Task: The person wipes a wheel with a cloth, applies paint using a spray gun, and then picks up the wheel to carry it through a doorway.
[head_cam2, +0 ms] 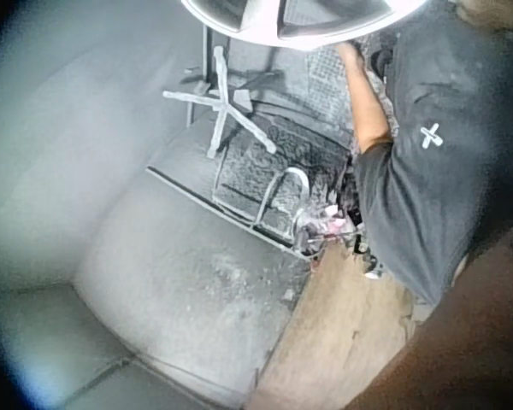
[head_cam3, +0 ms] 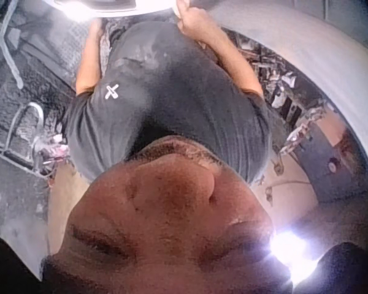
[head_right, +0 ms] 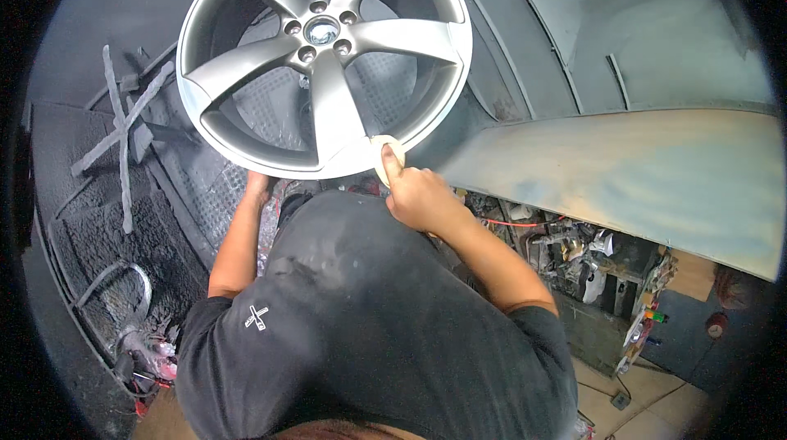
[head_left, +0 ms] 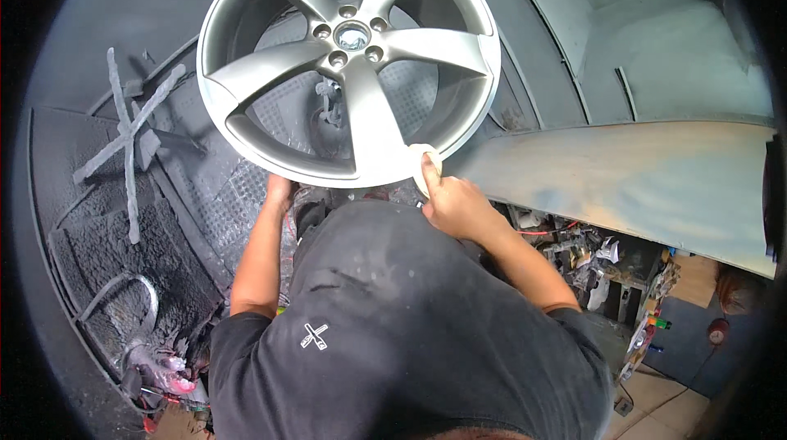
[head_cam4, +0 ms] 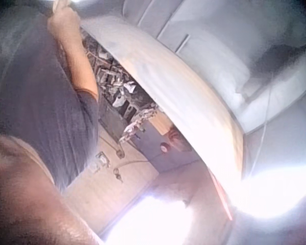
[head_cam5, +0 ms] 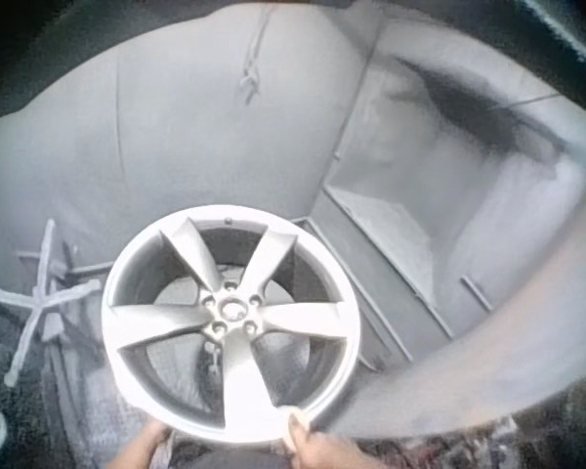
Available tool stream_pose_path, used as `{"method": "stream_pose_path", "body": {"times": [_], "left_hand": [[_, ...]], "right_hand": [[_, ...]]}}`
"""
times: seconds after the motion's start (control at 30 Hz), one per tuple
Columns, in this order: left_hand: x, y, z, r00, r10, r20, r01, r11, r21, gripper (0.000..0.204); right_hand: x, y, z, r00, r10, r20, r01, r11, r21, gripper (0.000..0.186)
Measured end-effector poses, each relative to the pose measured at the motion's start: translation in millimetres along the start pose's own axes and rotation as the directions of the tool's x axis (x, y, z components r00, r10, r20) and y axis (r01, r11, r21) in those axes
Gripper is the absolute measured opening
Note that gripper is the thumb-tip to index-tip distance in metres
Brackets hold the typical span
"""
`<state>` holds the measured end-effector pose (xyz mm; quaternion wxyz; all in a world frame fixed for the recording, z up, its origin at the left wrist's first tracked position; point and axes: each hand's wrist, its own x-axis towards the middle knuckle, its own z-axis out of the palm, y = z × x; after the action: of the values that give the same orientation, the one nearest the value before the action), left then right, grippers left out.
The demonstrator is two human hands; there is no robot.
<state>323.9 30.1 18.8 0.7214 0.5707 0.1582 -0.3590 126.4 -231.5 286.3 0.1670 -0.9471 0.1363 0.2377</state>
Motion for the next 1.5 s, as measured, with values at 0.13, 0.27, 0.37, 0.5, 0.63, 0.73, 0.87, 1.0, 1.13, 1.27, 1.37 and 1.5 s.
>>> {"method": "stream_pose_path", "body": {"times": [0.13,0.27,0.37,0.5,0.63,0.73,0.87,1.0,1.13,1.27,1.37,1.5], "left_hand": [[33.0,26.4,-36.0,0.999,-0.019,0.026,0.016,0.993,0.113,0.040],[92.9,29.8,-88.8,0.984,0.175,-0.032,-0.172,0.980,0.097,0.042],[106.1,34.1,-89.7,0.965,0.231,-0.128,-0.236,0.971,-0.025,0.046],[77.3,27.6,-56.0,0.952,0.187,-0.241,-0.225,0.964,-0.141,0.051],[23.5,-0.2,-19.2,0.997,0.040,-0.063,-0.053,0.972,-0.230,0.052],[24.7,-54.0,-30.6,0.999,-0.039,-0.012,0.036,0.988,-0.148,0.052],[-13.6,-58.7,6.8,0.971,-0.170,0.170,0.193,0.972,-0.135,0.047],[-28.6,-64.2,25.1,0.949,-0.285,0.136,0.302,0.945,-0.125,0.044],[-20.0,-65.9,31.6,0.982,-0.178,0.065,0.187,0.964,-0.189,0.039],[-22.4,-48.0,31.7,0.991,-0.113,0.072,0.127,0.966,-0.225,0.037],[-27.4,-45.0,39.8,0.995,-0.096,0.035,0.102,0.969,-0.226,0.035],[-10.6,-62.6,23.1,1.000,-0.006,-0.017,0.002,0.980,-0.198,0.041]], "right_hand": [[8.1,27.6,-1.9,0.998,-0.010,-0.058,0.009,1.000,-0.027,0.084],[9.5,77.5,-11.9,0.986,-0.016,-0.168,-0.003,0.994,-0.112,0.082],[8.9,91.9,-19.0,0.980,-0.045,-0.192,0.015,0.988,-0.156,0.077],[14.4,90.3,-35.5,0.986,-0.079,-0.145,0.049,0.978,-0.201,0.070],[35.5,103.7,-66.0,0.988,0.067,-0.141,-0.105,0.953,-0.286,0.069],[73.3,131.5,-101.7,0.972,0.116,-0.204,-0.182,0.921,-0.346,0.067],[84.7,121.5,-114.8,0.967,0.152,-0.204,-0.224,0.888,-0.401,0.062],[25.0,47.2,-76.7,0.996,0.004,0.087,0.030,0.924,-0.382,0.070],[34.9,52.9,-73.8,0.987,0.131,0.096,-0.097,0.949,-0.299,0.076],[81.7,125.7,-117.5,0.955,0.268,-0.128,-0.293,0.920,-0.261,0.077],[84.4,136.2,-117.5,0.958,0.217,-0.187,-0.257,0.940,-0.224,0.079],[40.7,65.5,-78.0,0.978,0.165,0.125,-0.161,0.986,-0.043,0.082]]}}
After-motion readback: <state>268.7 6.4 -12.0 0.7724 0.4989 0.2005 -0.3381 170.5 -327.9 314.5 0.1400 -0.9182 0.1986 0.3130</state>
